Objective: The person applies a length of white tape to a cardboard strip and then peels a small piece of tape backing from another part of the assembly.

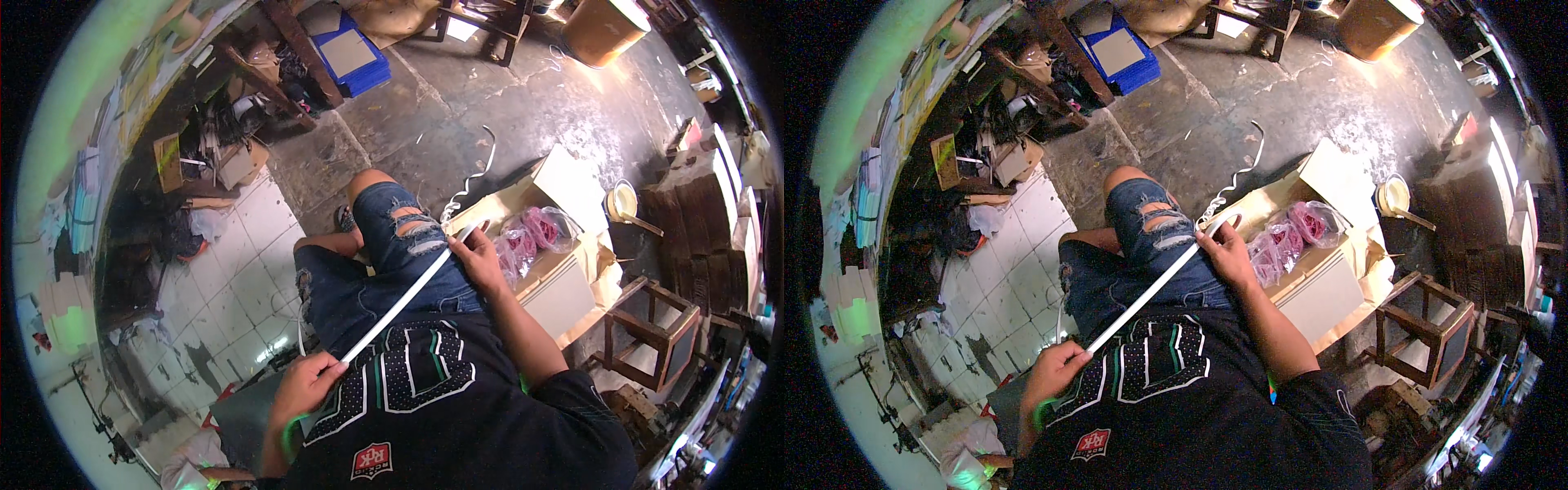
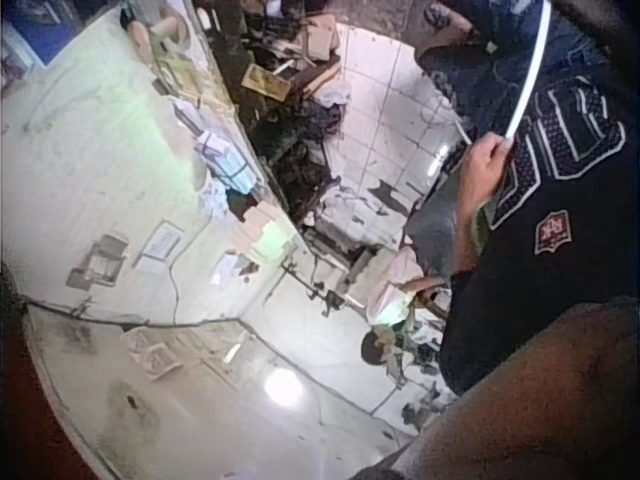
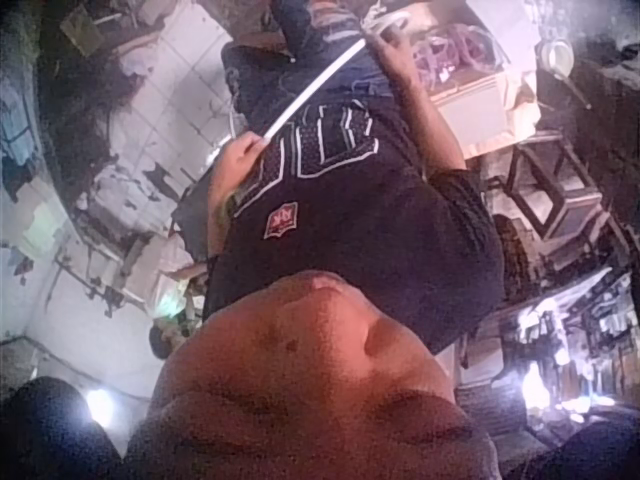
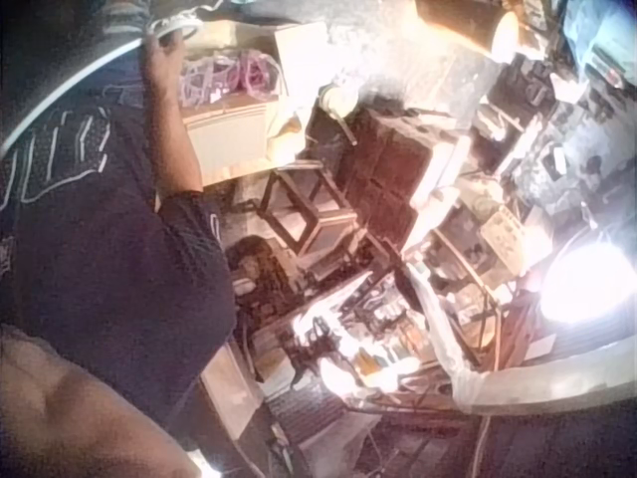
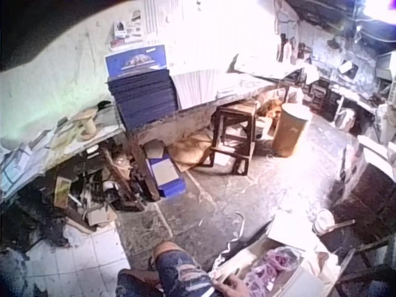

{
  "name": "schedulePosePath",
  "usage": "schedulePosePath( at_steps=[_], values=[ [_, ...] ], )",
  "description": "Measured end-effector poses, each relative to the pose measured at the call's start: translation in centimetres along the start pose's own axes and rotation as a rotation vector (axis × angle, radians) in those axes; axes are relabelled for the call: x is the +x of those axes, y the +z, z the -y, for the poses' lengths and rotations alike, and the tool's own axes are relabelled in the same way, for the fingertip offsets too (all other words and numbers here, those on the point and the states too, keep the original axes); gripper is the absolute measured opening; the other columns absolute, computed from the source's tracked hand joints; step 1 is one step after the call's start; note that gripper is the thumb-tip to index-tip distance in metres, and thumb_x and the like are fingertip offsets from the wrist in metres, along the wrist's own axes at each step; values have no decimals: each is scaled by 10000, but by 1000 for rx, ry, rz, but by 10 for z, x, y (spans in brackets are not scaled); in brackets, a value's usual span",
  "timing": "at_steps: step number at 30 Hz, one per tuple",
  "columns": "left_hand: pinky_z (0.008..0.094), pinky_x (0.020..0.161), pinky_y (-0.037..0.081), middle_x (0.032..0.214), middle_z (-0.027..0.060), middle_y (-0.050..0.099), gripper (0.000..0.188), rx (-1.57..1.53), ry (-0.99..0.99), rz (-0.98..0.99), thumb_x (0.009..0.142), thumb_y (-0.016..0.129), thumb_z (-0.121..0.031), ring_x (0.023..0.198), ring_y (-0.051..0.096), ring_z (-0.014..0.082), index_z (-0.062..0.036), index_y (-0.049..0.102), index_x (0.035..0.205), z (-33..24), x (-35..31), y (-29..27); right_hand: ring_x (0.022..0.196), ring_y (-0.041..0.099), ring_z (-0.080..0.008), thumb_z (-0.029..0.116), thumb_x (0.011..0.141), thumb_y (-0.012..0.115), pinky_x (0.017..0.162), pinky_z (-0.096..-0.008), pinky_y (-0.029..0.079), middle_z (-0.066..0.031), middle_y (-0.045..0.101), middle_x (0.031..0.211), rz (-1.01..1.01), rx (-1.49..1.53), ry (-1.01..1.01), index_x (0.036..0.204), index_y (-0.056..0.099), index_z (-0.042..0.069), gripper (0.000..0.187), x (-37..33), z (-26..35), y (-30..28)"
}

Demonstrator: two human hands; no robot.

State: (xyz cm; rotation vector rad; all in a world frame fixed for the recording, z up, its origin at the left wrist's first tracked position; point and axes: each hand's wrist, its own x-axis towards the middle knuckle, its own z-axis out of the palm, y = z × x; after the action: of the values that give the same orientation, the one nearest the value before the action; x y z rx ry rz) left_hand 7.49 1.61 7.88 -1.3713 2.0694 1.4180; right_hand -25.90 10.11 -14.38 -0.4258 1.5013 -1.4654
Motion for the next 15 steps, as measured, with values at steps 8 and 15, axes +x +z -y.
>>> schedulePosePath(
  at_steps=[8, 15],
  values=[
    [343, 607, 448, 688, 116, 616, 267, -15, -11, -35, 915, 641, -293, 636, 596, 232, -34, 669, 856, 17, -16, -5, 840, 582, -114, 166, 907, 687, 779, -267, 464, -24, 647, 896, -3, -5, -5, 1027, 594, 10, 217, 0, 2, 2],
    [329, 564, 425, 607, 103, 561, 261, -14, 25, -15, 911, 642, -271, 568, 551, 197, -20, 662, 841, 24, -27, -13, 829, 577, -120, 199, 892, 700, 768, -273, 463, -26, 645, 878, -8, -90, -2, 980, 603, 8, 231, -4, 11, 5]
  ],
)
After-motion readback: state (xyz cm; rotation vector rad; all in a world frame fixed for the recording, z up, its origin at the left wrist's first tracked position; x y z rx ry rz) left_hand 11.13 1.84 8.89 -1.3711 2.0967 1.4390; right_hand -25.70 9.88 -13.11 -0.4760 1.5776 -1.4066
